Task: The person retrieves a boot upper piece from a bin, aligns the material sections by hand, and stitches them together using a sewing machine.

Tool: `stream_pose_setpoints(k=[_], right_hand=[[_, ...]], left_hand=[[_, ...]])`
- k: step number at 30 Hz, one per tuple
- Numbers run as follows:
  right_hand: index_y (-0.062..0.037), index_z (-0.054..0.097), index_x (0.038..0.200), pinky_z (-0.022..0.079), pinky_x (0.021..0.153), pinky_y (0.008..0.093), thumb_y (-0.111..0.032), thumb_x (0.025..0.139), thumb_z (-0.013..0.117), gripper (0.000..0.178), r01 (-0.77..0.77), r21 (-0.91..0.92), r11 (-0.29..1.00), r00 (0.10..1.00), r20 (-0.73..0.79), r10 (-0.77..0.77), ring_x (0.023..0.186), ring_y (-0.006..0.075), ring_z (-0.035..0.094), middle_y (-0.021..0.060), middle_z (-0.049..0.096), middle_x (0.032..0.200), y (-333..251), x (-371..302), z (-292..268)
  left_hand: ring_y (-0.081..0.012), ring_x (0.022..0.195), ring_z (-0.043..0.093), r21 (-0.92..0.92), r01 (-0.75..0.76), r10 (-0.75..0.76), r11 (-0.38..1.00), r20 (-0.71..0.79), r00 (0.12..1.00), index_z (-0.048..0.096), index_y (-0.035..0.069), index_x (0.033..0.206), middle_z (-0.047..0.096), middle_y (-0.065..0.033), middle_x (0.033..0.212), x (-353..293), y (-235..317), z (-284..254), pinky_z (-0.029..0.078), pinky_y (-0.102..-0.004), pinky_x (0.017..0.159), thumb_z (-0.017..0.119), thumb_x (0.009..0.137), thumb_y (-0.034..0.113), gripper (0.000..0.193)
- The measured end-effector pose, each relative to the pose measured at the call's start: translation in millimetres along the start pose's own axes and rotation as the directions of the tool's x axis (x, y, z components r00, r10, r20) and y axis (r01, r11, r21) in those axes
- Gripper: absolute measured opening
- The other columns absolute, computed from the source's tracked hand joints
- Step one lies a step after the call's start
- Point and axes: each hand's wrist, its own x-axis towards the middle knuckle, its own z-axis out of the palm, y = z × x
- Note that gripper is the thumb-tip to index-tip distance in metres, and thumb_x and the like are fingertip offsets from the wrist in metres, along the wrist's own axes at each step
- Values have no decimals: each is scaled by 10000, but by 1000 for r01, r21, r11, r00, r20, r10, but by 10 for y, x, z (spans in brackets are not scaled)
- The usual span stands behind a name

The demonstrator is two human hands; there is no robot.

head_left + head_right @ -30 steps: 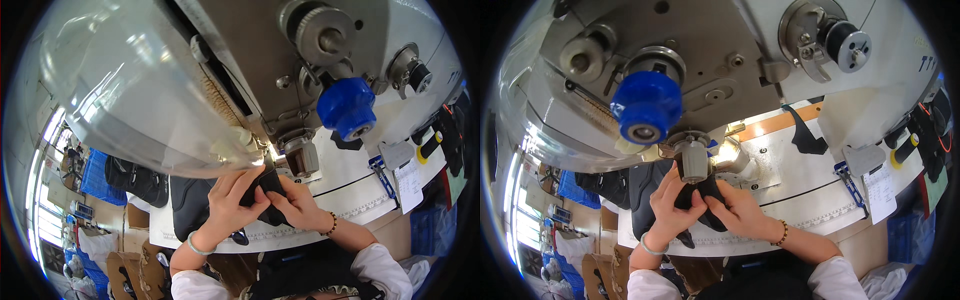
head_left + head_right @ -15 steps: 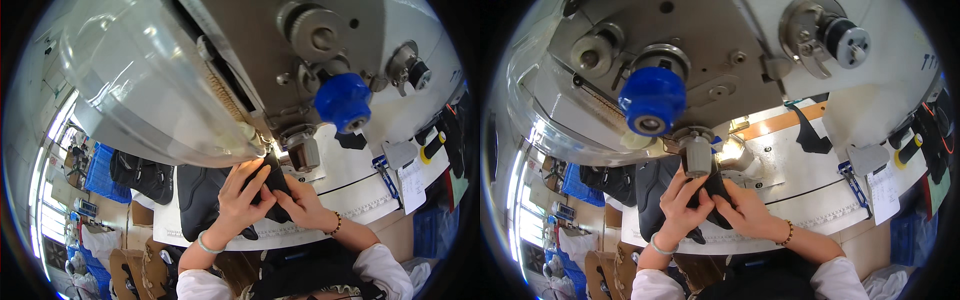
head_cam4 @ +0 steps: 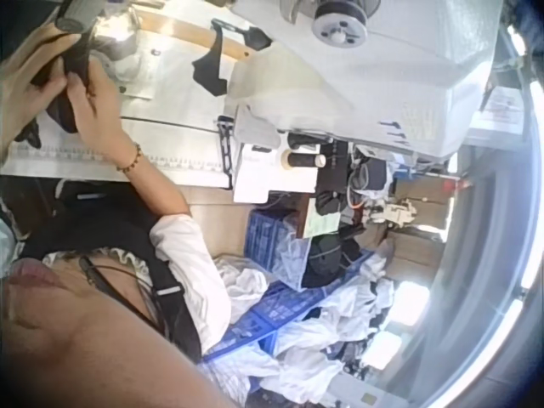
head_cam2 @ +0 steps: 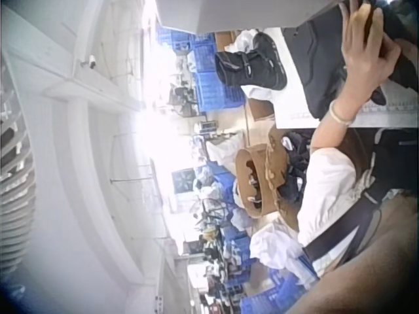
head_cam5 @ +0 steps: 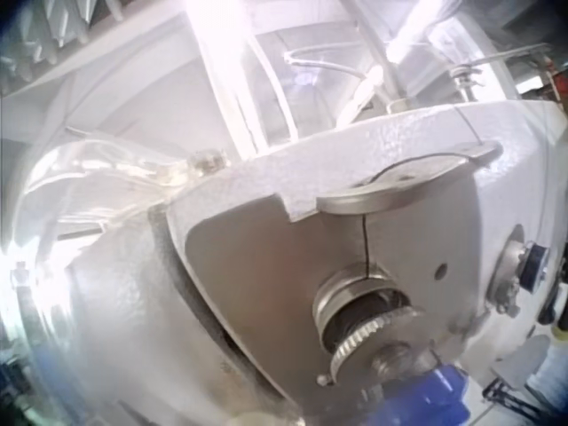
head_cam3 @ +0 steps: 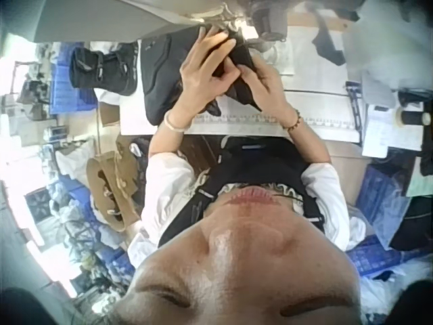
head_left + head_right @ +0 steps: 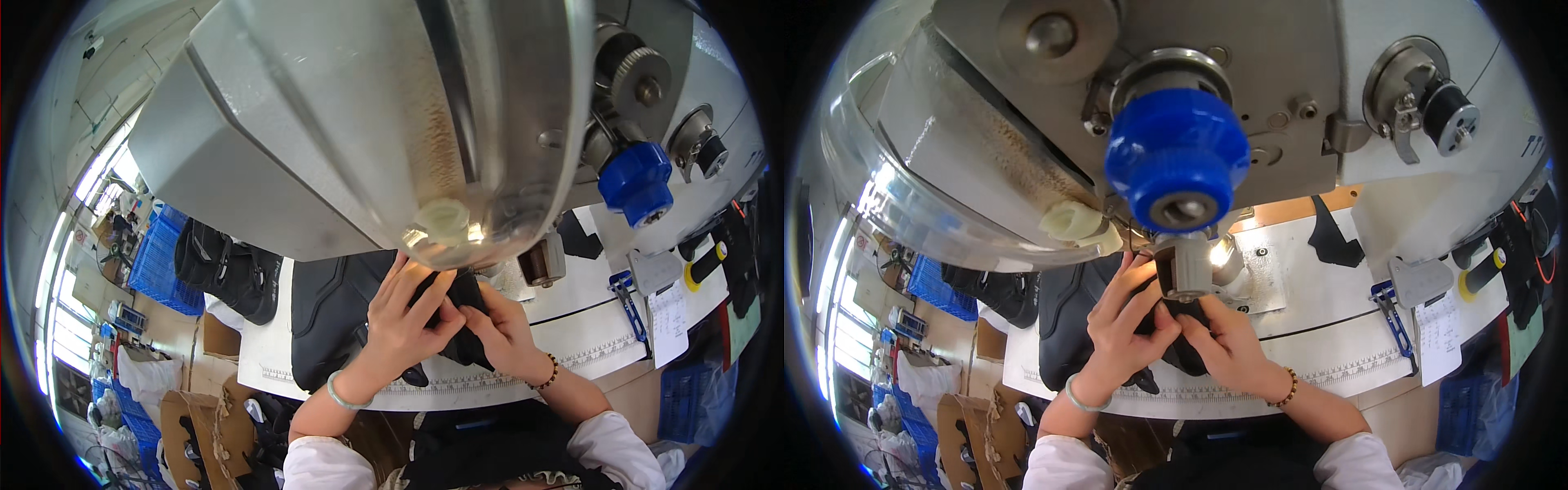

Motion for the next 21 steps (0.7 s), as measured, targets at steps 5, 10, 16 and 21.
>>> stream_pose_setpoints(k=[5,10,16,21], right_hand=[[-11,513,1044,394,571,216,-85,865,485,195,8,22,1000,999,-33,-7,660,56,483,55,556,764,3,14,29],[-10,510,1053,398,568,217,-84,866,478,203,9,17,1000,1000,-21,-8,659,58,489,58,558,757,39,18,28],[-4,519,1041,390,570,212,-82,867,484,194,-19,73,997,999,-47,23,660,49,470,45,555,761,9,49,17],[-8,525,1041,376,558,206,-90,868,499,193,-15,118,993,996,-87,25,640,45,442,23,545,751,10,82,74]], left_hand=[[-357,976,582,12,34,-34,999,-13,999,613,-5,831,595,-157,943,-3,11,-12,468,-430,881,578,573,-12,260],[-359,962,587,6,28,-28,1000,-26,999,611,-6,831,601,-157,935,-13,-8,3,475,-404,875,590,568,-13,264],[-321,859,599,36,-9,10,999,-48,999,622,13,887,575,-126,898,21,-35,28,504,-373,765,598,528,-27,361],[-308,835,602,-4,24,-24,1000,-72,997,622,20,886,576,-118,895,41,-56,43,509,-344,719,591,534,-44,359]])
